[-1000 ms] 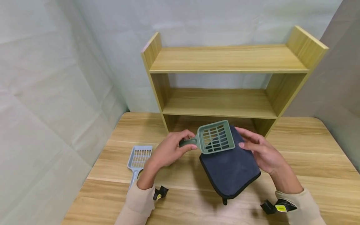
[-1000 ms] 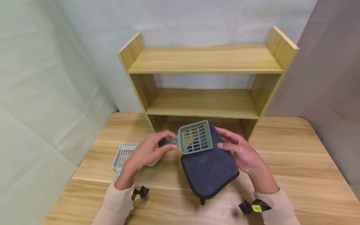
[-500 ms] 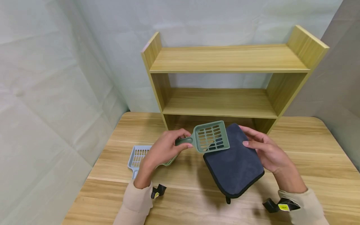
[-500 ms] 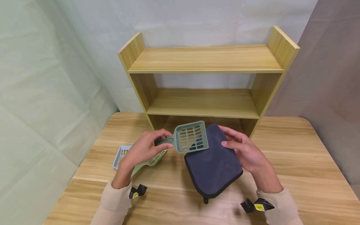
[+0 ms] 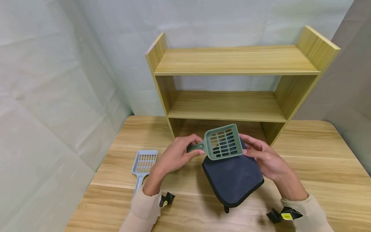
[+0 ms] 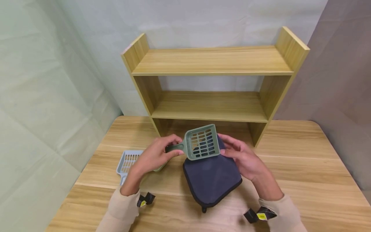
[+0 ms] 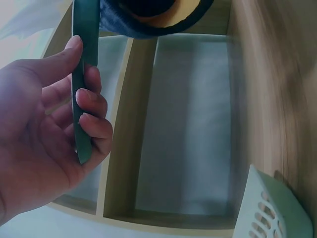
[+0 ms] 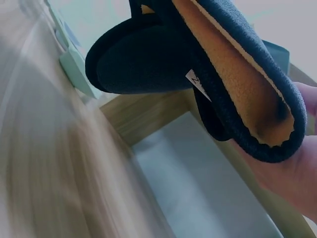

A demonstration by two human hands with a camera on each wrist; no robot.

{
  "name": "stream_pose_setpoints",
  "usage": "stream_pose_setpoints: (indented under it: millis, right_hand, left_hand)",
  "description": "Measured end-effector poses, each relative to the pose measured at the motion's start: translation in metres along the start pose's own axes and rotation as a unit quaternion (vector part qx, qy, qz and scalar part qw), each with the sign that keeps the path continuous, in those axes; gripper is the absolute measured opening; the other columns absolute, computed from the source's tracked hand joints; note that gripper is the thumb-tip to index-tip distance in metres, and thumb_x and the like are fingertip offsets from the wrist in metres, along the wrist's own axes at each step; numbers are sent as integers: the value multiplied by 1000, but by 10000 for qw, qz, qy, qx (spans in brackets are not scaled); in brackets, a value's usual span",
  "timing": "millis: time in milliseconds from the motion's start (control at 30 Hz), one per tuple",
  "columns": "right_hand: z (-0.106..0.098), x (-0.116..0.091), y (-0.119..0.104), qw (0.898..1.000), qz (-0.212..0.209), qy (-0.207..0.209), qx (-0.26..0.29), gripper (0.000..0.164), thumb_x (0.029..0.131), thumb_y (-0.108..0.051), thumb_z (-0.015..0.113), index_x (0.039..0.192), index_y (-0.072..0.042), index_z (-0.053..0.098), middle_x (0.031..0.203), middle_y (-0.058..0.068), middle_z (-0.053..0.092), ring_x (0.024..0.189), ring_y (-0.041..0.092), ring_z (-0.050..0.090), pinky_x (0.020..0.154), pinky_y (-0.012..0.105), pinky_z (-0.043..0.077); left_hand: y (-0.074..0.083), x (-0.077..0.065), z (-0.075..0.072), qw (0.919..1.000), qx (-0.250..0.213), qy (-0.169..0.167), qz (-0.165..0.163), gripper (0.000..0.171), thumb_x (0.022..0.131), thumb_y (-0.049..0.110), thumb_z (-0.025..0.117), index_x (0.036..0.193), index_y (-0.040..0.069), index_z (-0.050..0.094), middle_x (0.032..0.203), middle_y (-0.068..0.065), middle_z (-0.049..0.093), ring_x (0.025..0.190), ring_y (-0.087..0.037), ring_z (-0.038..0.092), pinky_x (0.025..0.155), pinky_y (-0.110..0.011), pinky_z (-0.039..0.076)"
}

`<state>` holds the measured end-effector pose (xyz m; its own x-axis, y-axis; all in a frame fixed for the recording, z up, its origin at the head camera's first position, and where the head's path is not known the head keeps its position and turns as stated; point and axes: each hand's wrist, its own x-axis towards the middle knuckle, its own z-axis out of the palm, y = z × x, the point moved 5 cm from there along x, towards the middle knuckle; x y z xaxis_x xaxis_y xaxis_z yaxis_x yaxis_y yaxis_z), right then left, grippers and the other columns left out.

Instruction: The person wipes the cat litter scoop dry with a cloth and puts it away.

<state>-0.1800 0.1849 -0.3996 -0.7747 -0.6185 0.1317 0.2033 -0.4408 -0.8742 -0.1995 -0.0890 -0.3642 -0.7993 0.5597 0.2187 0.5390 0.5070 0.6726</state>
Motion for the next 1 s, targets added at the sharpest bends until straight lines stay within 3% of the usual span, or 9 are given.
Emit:
stream_pose_setpoints:
  millis: [367,667,800,1000]
  right_hand:
    - [-1,2,6,9982,-89,261,-529,59,105,14,45,148,-21,63,140,-3,69,127,10,67,102,24,56]
    - [-1,-2,-8,9998,101,82,-140,60,108,12,38,152,-22,60,141,-1,69,116,17,75,93,30,62]
    - [-2,-3,-16,9999,-22,-90,86,62,108,13,33,155,-19,57,142,0,69,117,17,75,92,31,63]
    - [-5,-7,-25,9996,-242,-105,135,62,109,13,30,156,-17,55,138,-3,67,117,14,73,93,30,62]
  left_hand:
    - [0,0,2,9999,-91,-44,-111,24,101,26,77,122,17,72,104,2,75,81,-12,60,80,-29,51]
    - [-1,-1,-7,9999,77,70,-112,25,99,26,79,121,16,73,102,1,76,89,-14,65,82,-31,54]
    - [-3,-3,-12,9994,259,165,-136,25,98,26,81,120,16,75,109,2,78,95,-13,68,87,-35,57]
    - [-5,-5,-18,9992,331,170,-166,25,98,26,81,119,16,75,108,4,79,89,-10,66,84,-32,56]
